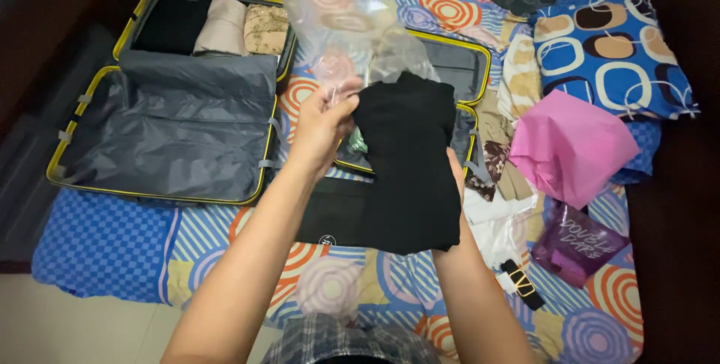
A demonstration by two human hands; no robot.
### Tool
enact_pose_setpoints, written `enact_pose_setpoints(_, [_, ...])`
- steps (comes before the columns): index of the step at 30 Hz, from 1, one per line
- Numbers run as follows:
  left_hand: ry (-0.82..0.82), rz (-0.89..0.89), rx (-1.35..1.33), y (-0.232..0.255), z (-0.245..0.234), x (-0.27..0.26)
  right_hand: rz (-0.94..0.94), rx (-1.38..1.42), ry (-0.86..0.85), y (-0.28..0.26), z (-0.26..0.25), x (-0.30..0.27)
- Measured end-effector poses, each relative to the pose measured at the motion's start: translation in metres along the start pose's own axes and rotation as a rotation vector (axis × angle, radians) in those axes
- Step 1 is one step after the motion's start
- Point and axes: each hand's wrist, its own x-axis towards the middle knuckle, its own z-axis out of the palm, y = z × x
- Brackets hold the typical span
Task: The person unpackages and folds a black drawstring bag and a green scarf, placing them both into a yellow-trimmed suitcase on a bed.
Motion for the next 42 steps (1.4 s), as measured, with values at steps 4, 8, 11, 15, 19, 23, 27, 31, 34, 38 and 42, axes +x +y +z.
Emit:
enact_pose_setpoints(4, [-0.02, 0.347, 0.342, -0.001, 0.001, 0.003, -0.052, -0.019, 0.055, -0.008, 0.0, -0.001])
enact_pose_setpoints(8, [0.174, 0.493, 0.667, 0.016, 0.028, -0.016, -0.114, -0.279, 0.228, -0.003, 0.055, -0.01])
enact_pose_setpoints(11, [0.242, 0.511, 0.643, 0.011, 0.034, -0.014, -0.408, -0.656, 0.316, 0.013, 0.099, -0.015])
enact_pose_setpoints(15, [0.287, 0.373, 0.644, 0.037, 0.058, -0.029, -0.666, -0.99, 0.292, 0.02, 0.108, -0.015])
enact_pose_setpoints(19, [0.098, 0.598, 0.524, 0.03, 0.052, -0.027, -0.875, -1.16, 0.414, 0.018, 0.114, -0.015])
enact_pose_setpoints(23, [-0.095, 0.598, 0.491, 0.027, 0.061, -0.033, -0.994, -1.329, 0.422, 0.019, 0.118, -0.014])
enact_pose_setpoints(27, [-0.103, 0.485, 0.361, 0.02, 0.067, -0.025, -1.019, -1.557, 0.275, 0.015, 0.12, -0.022])
enact_pose_setpoints(31, [-0.239, 0.469, 0.284, 0.024, 0.063, -0.024, -0.984, -1.747, 0.062, 0.008, 0.133, -0.023])
enact_pose_setpoints(34, [-0.307, 0.488, 0.303, 0.03, 0.062, -0.026, -0.945, -1.78, -0.002, 0.0, 0.136, -0.022])
enact_pose_setpoints(38, [-0.249, 0.596, 0.538, 0.041, 0.062, -0.034, -0.879, -1.803, 0.009, -0.005, 0.134, -0.023])
enact_pose_setpoints(42, [-0.171, 0.58, 0.561, 0.037, 0.064, -0.043, -0.895, -1.852, 0.077, -0.002, 0.134, -0.023])
